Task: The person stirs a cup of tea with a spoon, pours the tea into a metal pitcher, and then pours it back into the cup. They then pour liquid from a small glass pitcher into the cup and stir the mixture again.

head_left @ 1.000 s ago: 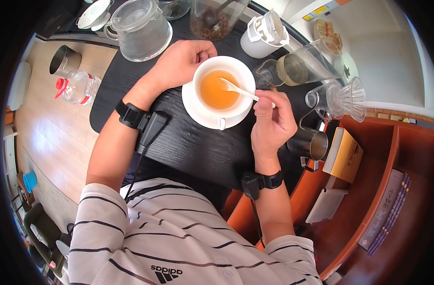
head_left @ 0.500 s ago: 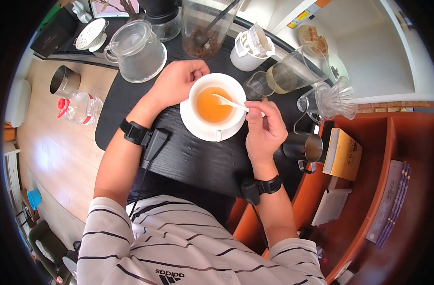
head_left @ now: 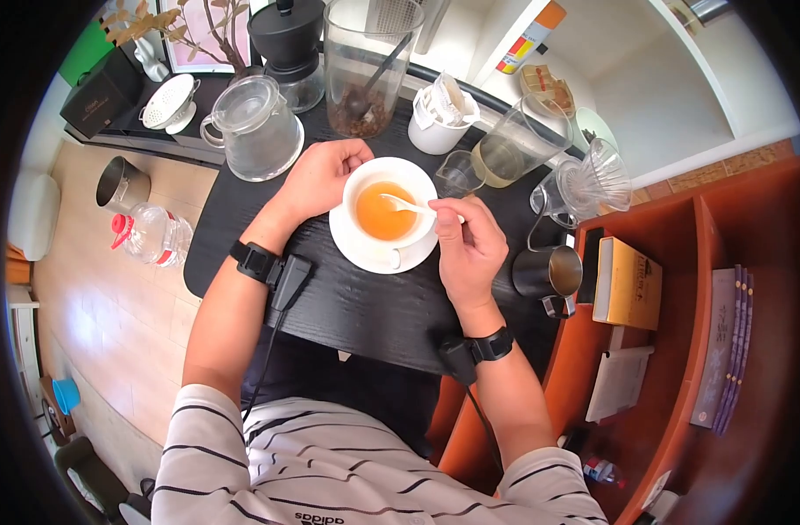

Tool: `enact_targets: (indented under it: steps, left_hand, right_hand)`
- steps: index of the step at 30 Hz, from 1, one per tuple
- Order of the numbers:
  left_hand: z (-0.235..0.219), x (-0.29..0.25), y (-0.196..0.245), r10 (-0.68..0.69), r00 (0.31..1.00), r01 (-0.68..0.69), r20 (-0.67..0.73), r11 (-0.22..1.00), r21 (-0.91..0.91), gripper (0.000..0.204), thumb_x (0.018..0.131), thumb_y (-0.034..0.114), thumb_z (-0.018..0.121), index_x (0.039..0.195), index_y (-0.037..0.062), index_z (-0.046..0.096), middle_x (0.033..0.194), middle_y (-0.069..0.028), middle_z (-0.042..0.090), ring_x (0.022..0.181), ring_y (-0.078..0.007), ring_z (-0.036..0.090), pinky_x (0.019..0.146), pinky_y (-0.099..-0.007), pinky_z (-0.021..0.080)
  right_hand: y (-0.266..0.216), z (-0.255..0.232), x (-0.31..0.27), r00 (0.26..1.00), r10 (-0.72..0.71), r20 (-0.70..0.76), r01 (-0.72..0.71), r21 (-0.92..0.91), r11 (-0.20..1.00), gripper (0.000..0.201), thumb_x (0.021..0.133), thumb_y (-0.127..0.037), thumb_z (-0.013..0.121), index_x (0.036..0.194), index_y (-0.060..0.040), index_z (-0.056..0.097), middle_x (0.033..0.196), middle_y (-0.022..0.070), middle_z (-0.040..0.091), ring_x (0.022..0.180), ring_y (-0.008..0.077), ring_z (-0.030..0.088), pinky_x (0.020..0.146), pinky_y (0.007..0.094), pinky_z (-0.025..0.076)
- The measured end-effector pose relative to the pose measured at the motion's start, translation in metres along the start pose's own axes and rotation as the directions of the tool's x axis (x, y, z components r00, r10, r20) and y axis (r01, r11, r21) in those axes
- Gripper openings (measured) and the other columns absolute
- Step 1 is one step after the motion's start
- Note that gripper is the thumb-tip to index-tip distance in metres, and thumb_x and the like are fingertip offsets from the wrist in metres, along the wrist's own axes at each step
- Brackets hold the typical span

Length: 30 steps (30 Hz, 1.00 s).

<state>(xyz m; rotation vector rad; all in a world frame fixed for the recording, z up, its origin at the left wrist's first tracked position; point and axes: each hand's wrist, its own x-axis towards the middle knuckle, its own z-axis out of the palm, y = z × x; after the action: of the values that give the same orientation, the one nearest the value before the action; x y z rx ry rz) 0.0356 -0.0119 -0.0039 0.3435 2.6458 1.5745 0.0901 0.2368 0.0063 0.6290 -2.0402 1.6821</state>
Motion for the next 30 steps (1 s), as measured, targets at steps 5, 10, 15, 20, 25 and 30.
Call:
enact_targets:
  steps: [5, 10, 15, 20, 25, 30]
  left_hand:
    - [0.001, 0.000, -0.003, -0.011, 1.000, 0.011, 0.002, 1.000, -0.014, 0.015, 0.089, 0.006, 0.079, 0.101, -0.0007, 0.072, 0.083, 0.0025, 0.070, 0.079, -0.0031, 0.058, 0.070, -0.0240, 0.050]
    - [0.004, 0.000, -0.008, 0.022, 1.000, -0.023, -0.010, 0.997, -0.078, 0.014, 0.089, 0.004, 0.079, 0.100, -0.0008, 0.072, 0.088, 0.0013, 0.073, 0.083, -0.0040, 0.061, 0.074, -0.0244, 0.052]
    - [0.005, 0.002, -0.015, 0.049, 0.999, -0.050, -0.022, 0.998, -0.041, 0.012, 0.088, 0.002, 0.078, 0.098, -0.0004, 0.071, 0.091, -0.0007, 0.075, 0.086, -0.0054, 0.064, 0.076, -0.0261, 0.054]
    - [0.009, 0.007, -0.031, 0.118, 0.991, -0.124, -0.070, 0.988, -0.091, 0.023, 0.084, 0.018, 0.083, 0.097, 0.0011, 0.075, 0.079, -0.0029, 0.073, 0.072, -0.0074, 0.063, 0.067, -0.0284, 0.052]
    - [0.008, 0.004, -0.023, 0.134, 0.989, -0.139, -0.059, 0.986, -0.090, 0.022, 0.084, 0.017, 0.084, 0.095, 0.0012, 0.074, 0.079, -0.0005, 0.071, 0.075, -0.0053, 0.061, 0.067, -0.0284, 0.052]
    - [0.010, 0.010, -0.033, 0.140, 0.988, -0.143, -0.058, 0.988, -0.061, 0.022, 0.084, 0.017, 0.084, 0.096, 0.0011, 0.075, 0.081, -0.0024, 0.073, 0.076, -0.0070, 0.063, 0.069, -0.0287, 0.054]
  right_hand:
    - [-0.005, 0.001, 0.001, 1.000, -0.031, 0.003, 0.031, -0.012, 0.999, 0.010, 0.100, -0.010, 0.078, 0.104, -0.0013, 0.077, 0.082, 0.0009, 0.066, 0.065, 0.0061, 0.052, 0.058, 0.0231, 0.040]
    - [-0.005, 0.003, 0.001, 0.998, -0.059, -0.015, 0.059, 0.006, 0.998, 0.009, 0.100, -0.009, 0.077, 0.103, -0.0007, 0.077, 0.081, 0.0020, 0.066, 0.064, 0.0074, 0.052, 0.058, 0.0238, 0.041]
    - [-0.002, 0.002, 0.001, 0.998, -0.060, -0.018, 0.060, -0.027, 0.998, 0.008, 0.099, -0.007, 0.077, 0.099, 0.0000, 0.075, 0.079, 0.0035, 0.065, 0.064, 0.0092, 0.053, 0.057, 0.0260, 0.041]
    - [-0.004, 0.003, 0.001, 0.995, -0.100, -0.025, 0.098, -0.056, 0.994, 0.011, 0.099, -0.010, 0.077, 0.098, 0.0005, 0.075, 0.078, 0.0060, 0.065, 0.062, 0.0131, 0.054, 0.057, 0.0287, 0.043]
    - [-0.012, 0.001, 0.002, 0.986, -0.165, -0.028, 0.162, -0.087, 0.983, 0.011, 0.099, -0.010, 0.077, 0.098, 0.0004, 0.075, 0.077, 0.0066, 0.065, 0.062, 0.0143, 0.056, 0.057, 0.0293, 0.043]
    - [-0.014, 0.002, 0.001, 0.986, -0.161, -0.034, 0.157, -0.095, 0.983, 0.009, 0.097, -0.009, 0.078, 0.096, -0.0002, 0.076, 0.077, 0.0057, 0.066, 0.062, 0.0121, 0.057, 0.056, 0.0285, 0.044]
